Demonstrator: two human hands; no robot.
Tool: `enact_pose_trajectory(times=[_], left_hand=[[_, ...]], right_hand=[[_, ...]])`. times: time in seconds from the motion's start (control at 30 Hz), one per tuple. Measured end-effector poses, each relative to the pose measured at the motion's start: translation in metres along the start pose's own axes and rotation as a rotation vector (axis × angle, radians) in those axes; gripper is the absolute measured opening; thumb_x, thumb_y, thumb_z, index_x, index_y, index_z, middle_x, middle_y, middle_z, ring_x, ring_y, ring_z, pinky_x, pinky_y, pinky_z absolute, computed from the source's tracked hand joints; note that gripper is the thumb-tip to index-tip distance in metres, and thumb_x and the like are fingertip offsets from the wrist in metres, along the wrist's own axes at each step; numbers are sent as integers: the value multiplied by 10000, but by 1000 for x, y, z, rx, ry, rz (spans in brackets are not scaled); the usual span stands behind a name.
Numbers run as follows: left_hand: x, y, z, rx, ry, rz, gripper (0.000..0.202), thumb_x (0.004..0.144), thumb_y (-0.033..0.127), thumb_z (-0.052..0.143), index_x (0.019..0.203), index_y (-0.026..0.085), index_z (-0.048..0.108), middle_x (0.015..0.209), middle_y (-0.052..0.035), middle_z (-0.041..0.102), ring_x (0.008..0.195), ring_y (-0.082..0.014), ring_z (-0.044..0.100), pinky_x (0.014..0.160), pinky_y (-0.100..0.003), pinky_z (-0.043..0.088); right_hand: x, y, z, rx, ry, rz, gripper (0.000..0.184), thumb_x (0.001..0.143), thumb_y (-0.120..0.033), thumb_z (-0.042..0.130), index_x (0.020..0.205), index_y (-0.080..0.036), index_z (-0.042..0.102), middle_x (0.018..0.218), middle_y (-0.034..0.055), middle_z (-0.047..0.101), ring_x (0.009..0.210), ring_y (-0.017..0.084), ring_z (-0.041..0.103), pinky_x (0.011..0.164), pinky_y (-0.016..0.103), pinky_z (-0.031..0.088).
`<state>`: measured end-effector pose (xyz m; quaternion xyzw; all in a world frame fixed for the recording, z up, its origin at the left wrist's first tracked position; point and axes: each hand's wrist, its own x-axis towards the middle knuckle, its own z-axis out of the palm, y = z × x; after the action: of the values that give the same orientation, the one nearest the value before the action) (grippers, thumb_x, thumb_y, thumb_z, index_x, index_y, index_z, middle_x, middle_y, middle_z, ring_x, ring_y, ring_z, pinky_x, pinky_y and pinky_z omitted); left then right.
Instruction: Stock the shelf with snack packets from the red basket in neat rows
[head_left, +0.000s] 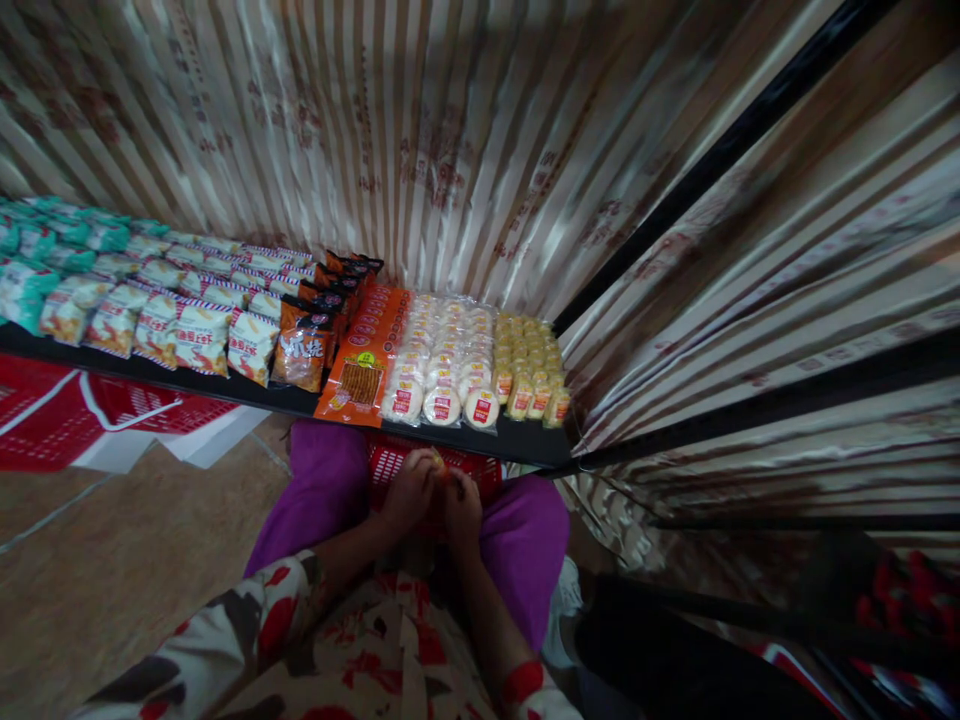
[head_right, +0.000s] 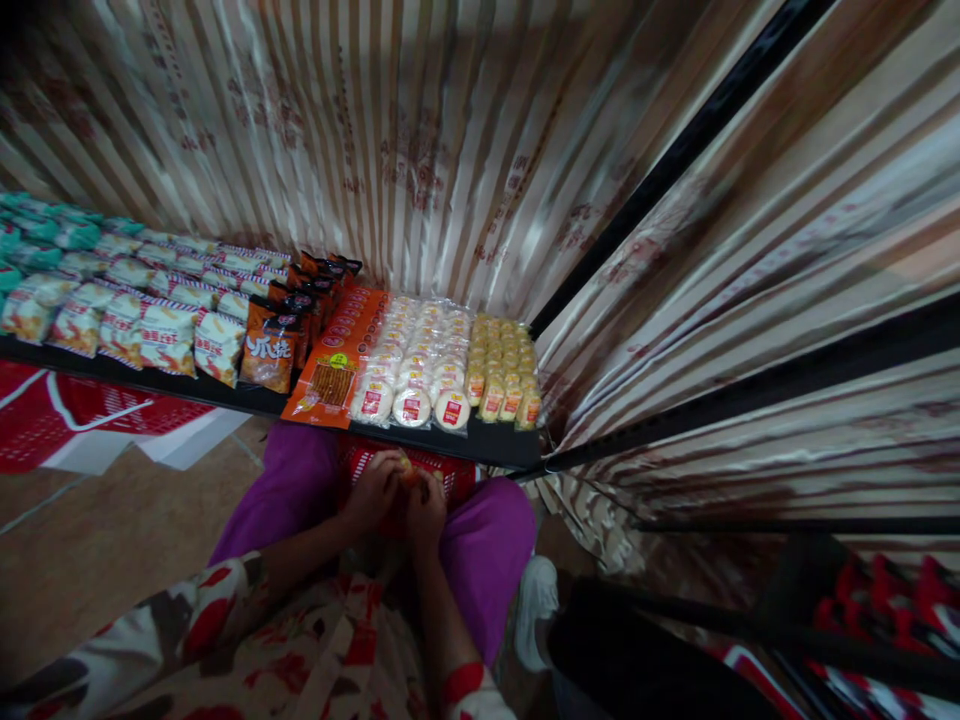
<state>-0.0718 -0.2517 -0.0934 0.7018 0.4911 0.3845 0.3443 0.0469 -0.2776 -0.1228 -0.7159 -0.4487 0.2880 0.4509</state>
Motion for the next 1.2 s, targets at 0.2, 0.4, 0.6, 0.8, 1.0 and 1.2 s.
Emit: enact_pose_trajectory(times=[0.2,0.4,0.6,0.8,1.0,1.2], left_hand=[[7,6,0,-19,-17,31,207,890,165,382,889,172,588,1023,-76,578,1019,-185,524,960,-371,435],[15,12,-3,-4,-19,102,251,915,183,329,893,173,579,1003,-71,578,1004,-173,525,951,-328,438],[22,18,0,25,-66,153,261,910,190,330,913,165,590,1032,-79,581,1022,-179,522,972,-346,433],[36,29,5,54,-105,278,334,896,159,316,1121,123,559,1178,-124,561,1174,-191,475,1060,-366,375],[55,44,6,204,-73,409,369,846,118,355,1155,98,553,1280,-143,528,1295,-219,382,1094,-407,336],[75,44,22,559,-89,509,372,858,150,390,1183,96,564,1432,-127,400,1403,-266,173,1102,-451,279]], right_hand=[[-3,-7,-3,-103,-20,-145,294,804,-346,417,979,-208,609,998,82,628,956,212,564,902,365,428],[-3,-9,-3,-120,-55,-176,439,815,-441,461,1147,-169,551,1128,129,599,1048,235,551,932,393,420],[2,-11,-11,-154,-41,-183,440,823,-456,457,1146,-175,556,1100,122,610,1025,233,555,924,390,426],[12,-13,-25,-176,106,-214,486,810,-481,482,1156,-148,556,1098,136,615,1019,235,562,921,369,427],[32,-17,-39,-227,319,-233,524,808,-553,478,1118,-144,587,1052,138,642,959,231,593,854,356,467],[55,-27,-57,-178,387,-202,544,804,-535,494,1155,-127,572,1047,149,626,913,216,600,816,347,492]])
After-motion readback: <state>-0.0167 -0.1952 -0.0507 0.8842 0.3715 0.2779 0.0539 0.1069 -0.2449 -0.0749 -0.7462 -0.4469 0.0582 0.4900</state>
